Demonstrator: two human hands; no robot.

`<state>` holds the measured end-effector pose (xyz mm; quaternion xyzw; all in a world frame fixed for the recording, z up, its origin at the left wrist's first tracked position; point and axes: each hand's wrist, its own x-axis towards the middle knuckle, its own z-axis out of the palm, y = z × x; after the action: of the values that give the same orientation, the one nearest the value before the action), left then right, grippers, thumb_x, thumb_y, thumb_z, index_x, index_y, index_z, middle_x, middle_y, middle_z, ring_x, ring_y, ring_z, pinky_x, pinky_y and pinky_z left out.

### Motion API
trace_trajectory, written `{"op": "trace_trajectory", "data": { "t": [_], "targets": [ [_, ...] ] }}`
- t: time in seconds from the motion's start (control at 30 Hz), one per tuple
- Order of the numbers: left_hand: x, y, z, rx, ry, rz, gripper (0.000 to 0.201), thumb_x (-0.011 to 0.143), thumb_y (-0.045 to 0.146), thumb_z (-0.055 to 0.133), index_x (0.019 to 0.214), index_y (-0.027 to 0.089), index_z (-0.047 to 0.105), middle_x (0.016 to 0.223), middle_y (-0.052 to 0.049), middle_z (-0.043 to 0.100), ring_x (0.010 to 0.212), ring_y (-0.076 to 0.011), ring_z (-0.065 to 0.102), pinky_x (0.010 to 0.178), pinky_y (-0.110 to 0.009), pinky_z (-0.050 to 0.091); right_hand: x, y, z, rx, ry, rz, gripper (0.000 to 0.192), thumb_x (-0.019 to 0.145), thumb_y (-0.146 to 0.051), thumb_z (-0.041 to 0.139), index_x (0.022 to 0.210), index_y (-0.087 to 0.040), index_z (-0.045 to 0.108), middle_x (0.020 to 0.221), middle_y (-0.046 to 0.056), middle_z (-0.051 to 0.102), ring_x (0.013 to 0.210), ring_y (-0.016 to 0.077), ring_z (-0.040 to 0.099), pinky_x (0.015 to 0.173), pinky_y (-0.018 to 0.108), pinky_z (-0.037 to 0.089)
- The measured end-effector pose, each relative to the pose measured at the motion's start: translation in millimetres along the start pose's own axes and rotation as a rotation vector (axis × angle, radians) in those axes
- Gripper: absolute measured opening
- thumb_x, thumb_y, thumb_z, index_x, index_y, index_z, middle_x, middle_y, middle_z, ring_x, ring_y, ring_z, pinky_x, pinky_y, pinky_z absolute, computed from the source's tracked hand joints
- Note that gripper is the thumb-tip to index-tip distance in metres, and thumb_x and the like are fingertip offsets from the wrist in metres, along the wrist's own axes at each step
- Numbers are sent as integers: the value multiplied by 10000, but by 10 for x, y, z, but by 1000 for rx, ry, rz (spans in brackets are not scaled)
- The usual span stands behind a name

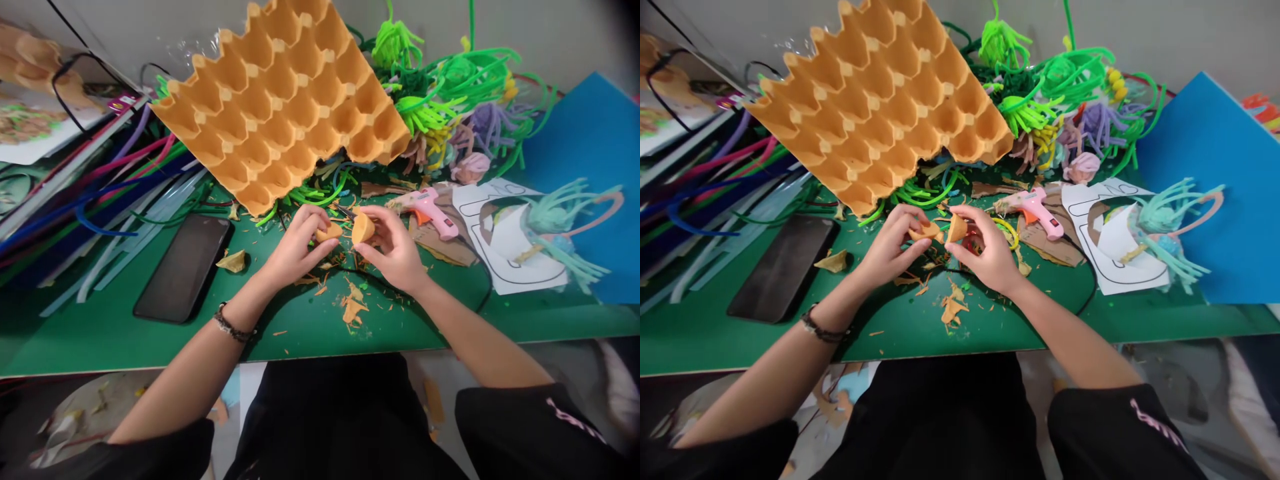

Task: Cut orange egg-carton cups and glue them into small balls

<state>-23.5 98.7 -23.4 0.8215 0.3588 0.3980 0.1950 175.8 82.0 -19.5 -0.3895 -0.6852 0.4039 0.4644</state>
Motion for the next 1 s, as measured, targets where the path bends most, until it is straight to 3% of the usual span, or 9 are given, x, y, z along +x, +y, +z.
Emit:
{"op": "trace_trajectory", "data": {
  "t": [0.13, 0.2, 0.3, 0.5, 0.7, 0.83, 1.0],
  "targets": [
    [-35, 34, 12, -18, -45, -11, 119, 894, 250, 492, 839, 201, 399, 1105, -97, 497, 976, -174, 523, 801, -315, 489, -17, -13, 13, -18, -56, -11, 440, 812, -335, 646, 1224, -296, 497, 1218, 41, 522, 1001, 165, 584, 810, 318, 551],
    [-44, 42, 21, -29, -80, 14, 93, 901, 259, 488, 919, 199, 419, 1127, -107, 498, 1016, -186, 527, 836, -334, 487, -13, -34, 11, -60, -75, -23, 434, 816, -352, 644, 1225, -295, 514, 1206, 45, 533, 1026, 179, 576, 852, 352, 543],
    [-53, 39, 51, -46, -77, 81, 241, 909, 314, 493, 1103, 191, 421, 1139, -121, 523, 1080, -212, 528, 888, -372, 483, 1, -74, -3, -149, -113, -61, 416, 808, -382, 653, 1200, -289, 551, 1187, 48, 555, 1110, 208, 534, 942, 414, 503],
    [-84, 26, 91, -157, 15, -75, 488, 856, 491, 551, 1202, 178, 408, 1135, -118, 590, 899, -167, 647, 760, -284, 549, -25, -94, 28, -13, -139, -6, 419, 815, -379, 648, 1211, -294, 537, 1235, 46, 529, 1153, 200, 528, 921, 376, 527],
    [-87, 37, 69, -350, 15, -6, 418, 843, 390, 616, 1187, 205, 469, 1173, -100, 624, 1016, -168, 651, 834, -265, 550, -71, -85, 84, 103, -64, 60, 459, 826, -419, 622, 1237, -298, 455, 1253, 53, 499, 1082, 178, 567, 854, 324, 559],
    [-64, 57, 65, -309, 62, 62, 388, 841, 365, 621, 1184, 216, 519, 1170, -108, 609, 1091, -193, 605, 820, -287, 558, -68, -85, 71, 102, -89, 64, 407, 816, -403, 636, 1188, -303, 505, 1233, 43, 510, 1068, 182, 574, 856, 332, 563],
    [-37, 101, 28, -221, 23, 18, 382, 874, 356, 568, 1223, 205, 533, 1146, -105, 623, 1042, -184, 607, 806, -293, 556, -58, -78, 54, 127, -105, 38, 393, 832, -331, 623, 1213, -329, 529, 1224, 32, 490, 1074, 178, 572, 837, 325, 571]
  ]
}}
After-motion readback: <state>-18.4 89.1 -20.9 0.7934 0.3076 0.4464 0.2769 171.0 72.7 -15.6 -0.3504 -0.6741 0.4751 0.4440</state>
